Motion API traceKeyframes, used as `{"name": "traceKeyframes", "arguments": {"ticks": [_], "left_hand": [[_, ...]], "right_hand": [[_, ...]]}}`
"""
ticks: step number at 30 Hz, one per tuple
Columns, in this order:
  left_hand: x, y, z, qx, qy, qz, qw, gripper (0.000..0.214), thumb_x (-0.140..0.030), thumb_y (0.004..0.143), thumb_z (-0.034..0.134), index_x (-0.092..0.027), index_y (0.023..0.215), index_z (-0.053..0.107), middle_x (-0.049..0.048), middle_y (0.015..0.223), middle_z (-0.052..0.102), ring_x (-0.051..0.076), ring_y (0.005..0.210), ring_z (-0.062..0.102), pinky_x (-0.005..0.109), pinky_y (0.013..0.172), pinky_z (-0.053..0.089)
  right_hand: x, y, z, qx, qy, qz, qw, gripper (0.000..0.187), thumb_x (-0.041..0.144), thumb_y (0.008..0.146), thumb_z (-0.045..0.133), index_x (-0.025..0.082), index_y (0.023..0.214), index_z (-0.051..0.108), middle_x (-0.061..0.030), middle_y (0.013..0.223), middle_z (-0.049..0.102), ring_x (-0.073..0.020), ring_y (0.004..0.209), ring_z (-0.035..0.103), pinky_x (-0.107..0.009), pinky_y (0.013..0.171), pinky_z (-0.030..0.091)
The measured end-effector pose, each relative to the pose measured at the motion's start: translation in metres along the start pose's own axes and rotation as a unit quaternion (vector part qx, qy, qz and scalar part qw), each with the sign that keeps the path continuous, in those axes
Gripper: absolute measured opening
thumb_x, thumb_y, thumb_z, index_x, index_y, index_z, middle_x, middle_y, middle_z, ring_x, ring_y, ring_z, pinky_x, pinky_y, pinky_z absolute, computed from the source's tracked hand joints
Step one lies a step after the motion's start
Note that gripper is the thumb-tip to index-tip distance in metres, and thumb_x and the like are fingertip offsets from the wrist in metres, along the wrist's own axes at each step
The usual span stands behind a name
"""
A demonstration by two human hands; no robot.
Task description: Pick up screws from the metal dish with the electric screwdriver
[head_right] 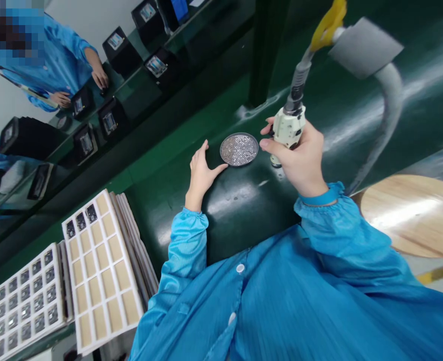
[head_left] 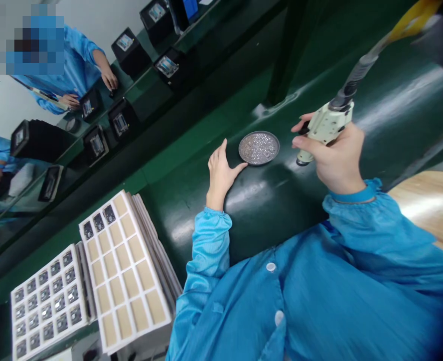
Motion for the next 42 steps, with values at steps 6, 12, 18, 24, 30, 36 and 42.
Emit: {"name": "traceKeyframes", "arguments": {"ticks": [6, 12, 18, 24, 30, 36, 42], "left_hand": [[-0.03, -0.008, 0.014, 0.042, 0.011, 0.008, 0.999, 0.081, -0.034, 0.09, 0.091, -0.024, 0.158, 0.047, 0.0134, 0.15, 0.058, 0.033, 0.144, 0.05, 0.049, 0.122, 0.039], [-0.045, -0.015, 0.031, 0.084, 0.049, 0.024, 0.995, 0.069, -0.041, 0.094, 0.089, -0.024, 0.151, 0.054, 0.0188, 0.167, 0.039, 0.036, 0.159, 0.031, 0.061, 0.131, 0.021], [-0.05, -0.015, 0.047, 0.043, 0.011, 0.008, 0.999, 0.08, -0.047, 0.092, 0.089, -0.026, 0.154, 0.044, 0.0186, 0.171, 0.032, 0.037, 0.162, 0.026, 0.066, 0.132, 0.011], [-0.055, 0.01, 0.068, -0.016, -0.003, -0.013, 1.0, 0.113, -0.051, 0.081, 0.096, -0.024, 0.166, 0.026, 0.0209, 0.164, 0.037, 0.037, 0.157, 0.034, 0.064, 0.133, 0.007], [-0.009, 0.022, 0.031, 0.159, -0.034, 0.091, 0.982, 0.131, -0.032, 0.067, 0.1, -0.024, 0.172, 0.023, 0.0144, 0.165, 0.042, 0.034, 0.157, 0.034, 0.055, 0.133, 0.021], [0.045, 0.019, -0.029, -0.007, -0.017, -0.053, 0.998, 0.1, -0.007, 0.078, 0.069, -0.025, 0.17, 0.033, 0.0131, 0.161, 0.046, 0.033, 0.15, 0.045, 0.051, 0.126, 0.038], [0.003, 0.01, -0.014, 0.089, -0.003, -0.066, 0.994, 0.067, -0.036, 0.102, 0.072, -0.016, 0.161, 0.046, 0.0165, 0.15, 0.058, 0.035, 0.14, 0.053, 0.052, 0.119, 0.042]], "right_hand": [[0.002, 0.0, 0.004, 0.012, 0.002, -0.001, 1.0, 0.048, 0.035, 0.07, 0.091, 0.025, 0.114, 0.077, -0.0021, 0.103, 0.077, -0.0209, 0.083, 0.071, -0.043, 0.078, 0.063], [0.001, -0.002, 0.004, 0.022, 0.016, -0.002, 1.0, 0.047, 0.03, 0.069, 0.092, 0.024, 0.114, 0.078, -0.0023, 0.103, 0.077, -0.0213, 0.086, 0.072, -0.042, 0.082, 0.061], [-0.001, -0.002, 0.003, 0.019, 0.012, -0.004, 1.0, 0.048, 0.033, 0.07, 0.092, 0.024, 0.115, 0.078, -0.0028, 0.105, 0.077, -0.021, 0.085, 0.071, -0.042, 0.082, 0.062], [-0.003, 0.0, 0.002, 0.028, -0.009, -0.012, 0.999, 0.047, 0.035, 0.071, 0.091, 0.025, 0.115, 0.077, -0.0028, 0.106, 0.077, -0.022, 0.086, 0.072, -0.047, 0.088, 0.064], [-0.008, -0.001, -0.001, 0.007, 0.009, -0.008, 1.0, 0.045, 0.032, 0.072, 0.091, 0.025, 0.114, 0.079, -0.0032, 0.102, 0.076, -0.0181, 0.079, 0.069, -0.037, 0.073, 0.062], [-0.005, -0.001, 0.002, 0.009, 0.015, -0.014, 1.0, 0.044, 0.031, 0.071, 0.091, 0.025, 0.113, 0.079, -0.0035, 0.101, 0.076, -0.0186, 0.077, 0.068, -0.037, 0.068, 0.062], [-0.002, -0.002, 0.003, 0.01, 0.021, -0.013, 1.0, 0.042, 0.031, 0.071, 0.092, 0.026, 0.112, 0.08, -0.0034, 0.1, 0.076, -0.018, 0.076, 0.068, -0.035, 0.067, 0.061]]}}
Point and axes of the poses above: each hand's wrist, its own y-axis towards the middle knuckle, its own z-axis out of the palm, x = y × z, the point moved 2 cm from there along y, towards the middle knuckle
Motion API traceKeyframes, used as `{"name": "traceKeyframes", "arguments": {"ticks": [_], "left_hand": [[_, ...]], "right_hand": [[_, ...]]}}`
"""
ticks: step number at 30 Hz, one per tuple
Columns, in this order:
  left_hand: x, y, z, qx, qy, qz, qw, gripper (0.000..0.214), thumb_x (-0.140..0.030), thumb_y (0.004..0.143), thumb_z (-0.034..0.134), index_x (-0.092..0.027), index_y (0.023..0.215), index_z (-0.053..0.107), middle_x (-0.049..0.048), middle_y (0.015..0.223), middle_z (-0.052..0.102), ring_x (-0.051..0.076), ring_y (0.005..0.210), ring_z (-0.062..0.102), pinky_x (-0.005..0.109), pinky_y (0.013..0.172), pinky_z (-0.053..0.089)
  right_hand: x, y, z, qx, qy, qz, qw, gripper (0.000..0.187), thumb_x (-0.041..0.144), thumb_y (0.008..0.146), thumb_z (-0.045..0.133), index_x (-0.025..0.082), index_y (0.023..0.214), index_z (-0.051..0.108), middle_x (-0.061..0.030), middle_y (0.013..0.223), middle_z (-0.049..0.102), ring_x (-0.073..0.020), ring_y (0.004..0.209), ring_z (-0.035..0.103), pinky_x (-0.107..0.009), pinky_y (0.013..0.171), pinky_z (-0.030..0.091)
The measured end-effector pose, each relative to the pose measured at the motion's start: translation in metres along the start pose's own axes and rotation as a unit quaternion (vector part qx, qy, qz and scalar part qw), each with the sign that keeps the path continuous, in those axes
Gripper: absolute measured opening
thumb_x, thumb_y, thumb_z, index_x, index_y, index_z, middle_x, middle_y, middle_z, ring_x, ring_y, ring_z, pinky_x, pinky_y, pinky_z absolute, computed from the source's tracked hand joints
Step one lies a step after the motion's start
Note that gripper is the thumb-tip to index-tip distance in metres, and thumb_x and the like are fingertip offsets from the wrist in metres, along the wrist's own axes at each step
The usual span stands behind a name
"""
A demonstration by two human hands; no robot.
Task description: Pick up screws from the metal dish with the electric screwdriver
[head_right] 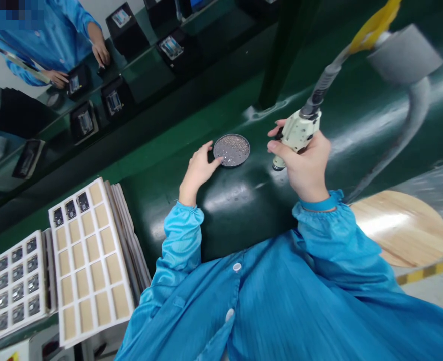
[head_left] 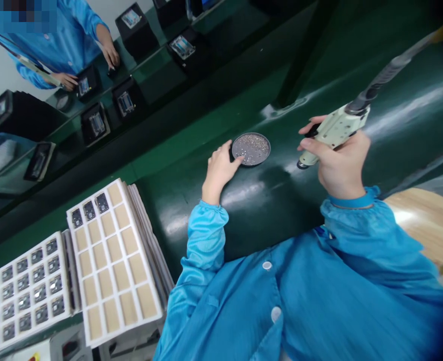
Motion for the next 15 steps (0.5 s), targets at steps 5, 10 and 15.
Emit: {"name": "traceKeyframes", "arguments": {"ticks": [5, 10, 15], "left_hand": [[-0.043, -0.013, 0.037, -0.007, 0.063, 0.015, 0.998, 0.131, -0.063, 0.081, 0.094, -0.012, 0.172, 0.016, 0.0225, 0.17, 0.031, 0.037, 0.159, 0.025, 0.067, 0.132, 0.013], [-0.058, -0.016, 0.066, -0.04, 0.086, 0.002, 0.996, 0.136, -0.063, 0.082, 0.094, -0.014, 0.174, 0.008, 0.0181, 0.173, 0.027, 0.033, 0.164, 0.014, 0.068, 0.132, -0.007], [-0.06, -0.014, 0.068, -0.056, 0.096, -0.005, 0.994, 0.126, -0.061, 0.087, 0.09, -0.015, 0.174, 0.011, 0.0175, 0.172, 0.031, 0.032, 0.164, 0.019, 0.066, 0.133, -0.003]], "right_hand": [[-0.001, -0.001, -0.001, 0.016, -0.025, -0.014, 0.999, 0.045, 0.036, 0.076, 0.092, 0.021, 0.116, 0.077, -0.01, 0.107, 0.076, -0.0187, 0.08, 0.07, -0.036, 0.07, 0.061], [-0.001, -0.002, -0.004, 0.018, -0.043, -0.02, 0.999, 0.04, 0.031, 0.083, 0.089, 0.02, 0.119, 0.075, -0.013, 0.109, 0.076, -0.0182, 0.082, 0.07, -0.037, 0.075, 0.061], [-0.003, -0.003, -0.004, 0.036, -0.013, -0.041, 0.998, 0.041, 0.027, 0.082, 0.09, 0.02, 0.121, 0.077, -0.0117, 0.108, 0.076, -0.0167, 0.081, 0.07, -0.035, 0.073, 0.061]]}}
Point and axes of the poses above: each hand's wrist, its own y-axis towards the middle knuckle, its own z-axis out of the palm, x = y × z, the point moved 2 cm from there along y, towards the middle knuckle
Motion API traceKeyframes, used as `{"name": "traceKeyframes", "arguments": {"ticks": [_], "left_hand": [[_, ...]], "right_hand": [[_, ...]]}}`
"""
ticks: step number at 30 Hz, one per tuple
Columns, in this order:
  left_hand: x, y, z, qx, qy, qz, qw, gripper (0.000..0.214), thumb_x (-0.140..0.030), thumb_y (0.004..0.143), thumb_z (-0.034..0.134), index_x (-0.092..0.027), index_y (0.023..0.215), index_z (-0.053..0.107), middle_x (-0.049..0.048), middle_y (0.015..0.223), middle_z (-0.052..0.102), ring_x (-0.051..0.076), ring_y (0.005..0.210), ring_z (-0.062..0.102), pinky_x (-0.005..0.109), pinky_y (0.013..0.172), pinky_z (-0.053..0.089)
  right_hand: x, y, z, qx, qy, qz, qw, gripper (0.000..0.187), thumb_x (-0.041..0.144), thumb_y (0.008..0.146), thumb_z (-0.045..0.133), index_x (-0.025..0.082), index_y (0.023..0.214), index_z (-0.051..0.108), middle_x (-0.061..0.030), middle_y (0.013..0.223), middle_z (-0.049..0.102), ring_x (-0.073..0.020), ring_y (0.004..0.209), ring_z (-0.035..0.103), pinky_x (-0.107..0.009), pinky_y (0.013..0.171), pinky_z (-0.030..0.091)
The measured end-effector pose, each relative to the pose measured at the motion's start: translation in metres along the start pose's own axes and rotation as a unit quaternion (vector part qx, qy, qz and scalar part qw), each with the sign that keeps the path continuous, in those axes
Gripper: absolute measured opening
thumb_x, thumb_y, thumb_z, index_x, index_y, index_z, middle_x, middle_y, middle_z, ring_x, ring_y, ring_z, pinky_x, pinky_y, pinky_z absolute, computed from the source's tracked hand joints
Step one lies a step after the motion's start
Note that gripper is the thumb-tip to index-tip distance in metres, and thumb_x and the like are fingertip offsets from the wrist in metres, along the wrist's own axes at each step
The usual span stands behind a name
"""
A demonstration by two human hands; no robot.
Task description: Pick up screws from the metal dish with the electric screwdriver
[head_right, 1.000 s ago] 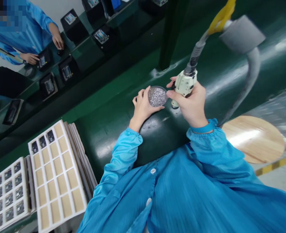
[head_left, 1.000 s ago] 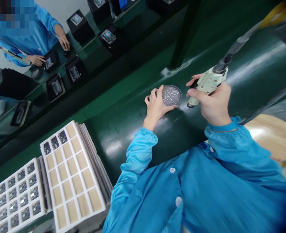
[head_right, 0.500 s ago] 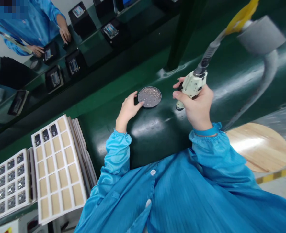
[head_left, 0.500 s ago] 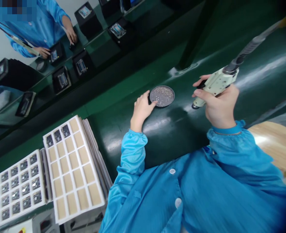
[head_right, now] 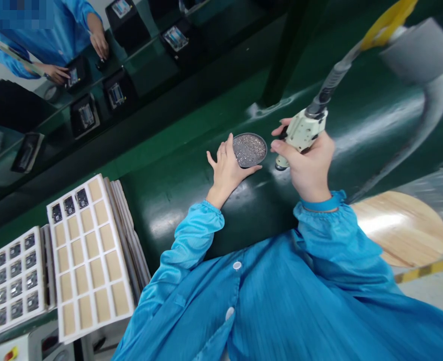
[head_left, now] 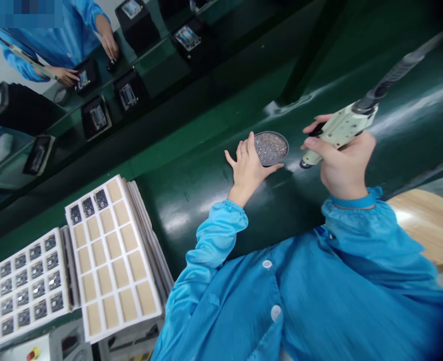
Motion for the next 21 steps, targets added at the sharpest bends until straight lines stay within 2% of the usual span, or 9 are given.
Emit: {"name": "traceKeyframes", "arguments": {"ticks": [2, 7, 10, 13, 16, 19, 21], "left_hand": [[0.004, 0.001, -0.004, 0.011, -0.023, 0.007, 1.0, 0.13, -0.055, 0.084, 0.094, -0.014, 0.174, 0.01, 0.0182, 0.171, 0.032, 0.032, 0.163, 0.02, 0.067, 0.133, -0.004], [0.019, 0.004, -0.009, 0.078, -0.086, 0.085, 0.99, 0.138, -0.046, 0.077, 0.098, -0.021, 0.174, 0.003, 0.0155, 0.169, 0.037, 0.034, 0.165, 0.015, 0.071, 0.128, -0.013], [0.023, 0.004, -0.007, 0.072, -0.084, 0.096, 0.989, 0.141, -0.049, 0.078, 0.097, -0.022, 0.174, -0.003, 0.0166, 0.172, 0.032, 0.035, 0.165, 0.014, 0.069, 0.129, -0.014], [0.024, 0.004, -0.003, 0.06, -0.07, 0.1, 0.991, 0.145, -0.055, 0.079, 0.095, -0.02, 0.173, -0.009, 0.0194, 0.173, 0.026, 0.036, 0.164, 0.016, 0.069, 0.129, -0.012], [0.026, 0.005, -0.004, 0.055, -0.084, 0.106, 0.989, 0.145, -0.054, 0.08, 0.095, -0.024, 0.171, -0.013, 0.0195, 0.173, 0.026, 0.034, 0.163, 0.019, 0.07, 0.129, -0.01], [0.035, 0.007, -0.011, 0.059, -0.13, 0.12, 0.982, 0.136, -0.049, 0.085, 0.093, -0.028, 0.171, -0.01, 0.0184, 0.167, 0.036, 0.032, 0.159, 0.03, 0.069, 0.13, -0.005], [0.045, 0.01, -0.018, 0.051, -0.168, 0.138, 0.975, 0.13, -0.049, 0.085, 0.093, -0.03, 0.172, -0.001, 0.0163, 0.159, 0.046, 0.03, 0.153, 0.04, 0.063, 0.132, 0.006]], "right_hand": [[-0.002, -0.001, 0.0, 0.0, -0.003, 0.008, 1.0, 0.041, 0.027, 0.083, 0.09, 0.02, 0.121, 0.077, -0.0119, 0.108, 0.076, -0.0166, 0.082, 0.071, -0.035, 0.074, 0.061], [-0.003, -0.003, 0.0, 0.009, -0.009, 0.02, 1.0, 0.043, 0.032, 0.083, 0.091, 0.019, 0.122, 0.076, -0.013, 0.11, 0.076, -0.0163, 0.084, 0.072, -0.035, 0.078, 0.061], [-0.002, 0.002, 0.006, 0.005, 0.006, 0.008, 1.0, 0.045, 0.037, 0.082, 0.093, 0.019, 0.12, 0.077, -0.0133, 0.108, 0.075, -0.0166, 0.084, 0.072, -0.035, 0.076, 0.06], [-0.003, 0.012, 0.022, -0.021, 0.01, 0.002, 1.0, 0.04, 0.03, 0.085, 0.091, 0.019, 0.12, 0.075, -0.0137, 0.108, 0.076, -0.016, 0.081, 0.072, -0.034, 0.073, 0.06], [-0.01, 0.024, 0.046, -0.01, -0.022, -0.001, 1.0, 0.034, 0.012, 0.092, 0.081, 0.018, 0.124, 0.071, -0.0143, 0.114, 0.076, -0.0144, 0.085, 0.074, -0.032, 0.079, 0.062], [-0.018, 0.032, 0.069, 0.026, -0.031, 0.011, 0.999, 0.037, 0.001, 0.093, 0.073, 0.018, 0.126, 0.066, -0.0136, 0.118, 0.076, -0.0112, 0.091, 0.074, -0.027, 0.083, 0.062], [-0.023, 0.035, 0.08, 0.046, -0.021, 0.027, 0.998, 0.038, -0.001, 0.094, 0.071, 0.017, 0.127, 0.064, -0.0134, 0.119, 0.075, -0.0091, 0.089, 0.073, -0.026, 0.084, 0.062]]}}
Point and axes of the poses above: each hand's wrist, its own y-axis towards the middle knuckle, its own z-axis out of the palm, x = y × z, the point moved 2 cm from there along y, towards the middle knuckle
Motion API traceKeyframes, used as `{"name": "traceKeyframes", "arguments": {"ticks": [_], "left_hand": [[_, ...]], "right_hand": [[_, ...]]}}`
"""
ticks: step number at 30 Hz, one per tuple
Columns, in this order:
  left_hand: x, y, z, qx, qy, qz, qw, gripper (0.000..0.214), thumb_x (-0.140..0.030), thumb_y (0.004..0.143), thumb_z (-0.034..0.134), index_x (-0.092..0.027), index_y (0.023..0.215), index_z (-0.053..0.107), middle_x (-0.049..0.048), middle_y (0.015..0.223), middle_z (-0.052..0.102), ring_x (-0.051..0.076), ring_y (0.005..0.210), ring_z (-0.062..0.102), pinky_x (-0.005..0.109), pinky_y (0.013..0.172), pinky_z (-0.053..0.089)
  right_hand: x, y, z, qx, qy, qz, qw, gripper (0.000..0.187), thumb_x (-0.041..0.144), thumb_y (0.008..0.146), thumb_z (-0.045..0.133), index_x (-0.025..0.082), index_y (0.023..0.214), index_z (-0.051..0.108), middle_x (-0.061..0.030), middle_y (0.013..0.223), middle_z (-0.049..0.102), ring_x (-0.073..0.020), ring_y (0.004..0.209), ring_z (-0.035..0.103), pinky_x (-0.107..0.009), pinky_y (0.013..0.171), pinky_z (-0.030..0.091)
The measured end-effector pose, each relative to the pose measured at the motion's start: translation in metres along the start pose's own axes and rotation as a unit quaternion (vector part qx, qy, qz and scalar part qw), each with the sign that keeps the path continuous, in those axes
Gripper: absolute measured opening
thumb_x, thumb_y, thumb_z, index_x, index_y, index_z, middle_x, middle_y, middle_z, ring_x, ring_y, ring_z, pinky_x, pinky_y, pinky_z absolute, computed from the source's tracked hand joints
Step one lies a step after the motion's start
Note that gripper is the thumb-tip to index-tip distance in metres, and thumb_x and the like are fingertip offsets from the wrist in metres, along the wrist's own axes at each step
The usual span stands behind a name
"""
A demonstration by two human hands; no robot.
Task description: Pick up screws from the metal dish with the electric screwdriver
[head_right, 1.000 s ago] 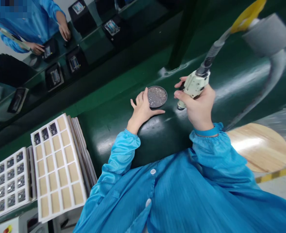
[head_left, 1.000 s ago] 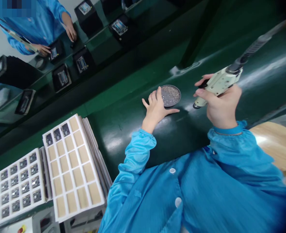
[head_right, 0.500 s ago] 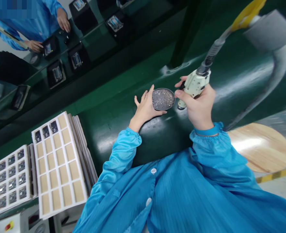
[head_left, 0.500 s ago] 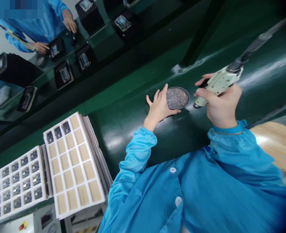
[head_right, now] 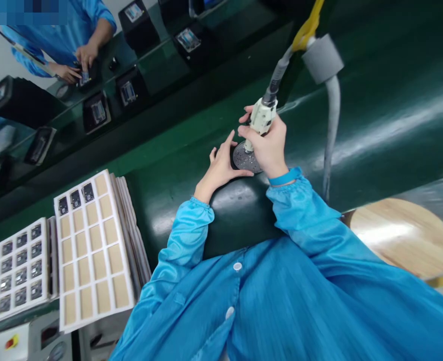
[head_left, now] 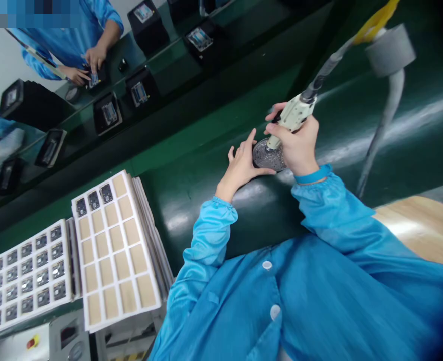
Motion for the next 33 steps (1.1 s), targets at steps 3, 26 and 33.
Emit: {"name": "traceKeyframes", "arguments": {"ticks": [3, 26, 33], "left_hand": [[0.016, 0.0, -0.015, -0.034, -0.067, 0.017, 0.997, 0.125, -0.054, 0.079, 0.098, -0.025, 0.171, 0.019, 0.0149, 0.151, 0.053, 0.029, 0.145, 0.049, 0.048, 0.128, 0.03], [-0.003, 0.0, -0.026, -0.004, -0.045, -0.092, 0.995, 0.021, -0.024, 0.111, 0.062, -0.016, 0.13, 0.069, 0.0042, 0.102, 0.074, 0.021, 0.097, 0.069, 0.03, 0.084, 0.05], [-0.013, 0.001, -0.016, -0.038, -0.112, -0.134, 0.984, 0.028, -0.01, 0.106, 0.064, -0.014, 0.134, 0.064, 0.0043, 0.107, 0.075, 0.017, 0.094, 0.07, 0.027, 0.086, 0.052]], "right_hand": [[-0.002, 0.002, 0.008, 0.025, 0.012, 0.003, 1.0, 0.04, -0.002, 0.095, 0.069, 0.016, 0.129, 0.062, -0.0144, 0.121, 0.075, -0.0091, 0.089, 0.073, -0.028, 0.087, 0.063], [0.002, -0.01, -0.008, 0.046, 0.015, -0.053, 0.997, 0.056, 0.015, 0.097, 0.076, 0.022, 0.146, 0.05, -0.0206, 0.145, 0.062, -0.0181, 0.121, 0.073, -0.036, 0.105, 0.06], [-0.013, -0.014, -0.016, 0.003, 0.019, -0.066, 0.998, 0.064, 0.051, 0.091, 0.084, 0.027, 0.139, 0.051, -0.0223, 0.144, 0.061, -0.0249, 0.123, 0.071, -0.043, 0.108, 0.058]]}}
Point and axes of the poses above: each hand's wrist, its own y-axis towards the middle knuckle, its own z-axis out of the palm, x = y × z, the point moved 2 cm from there along y, towards the middle knuckle
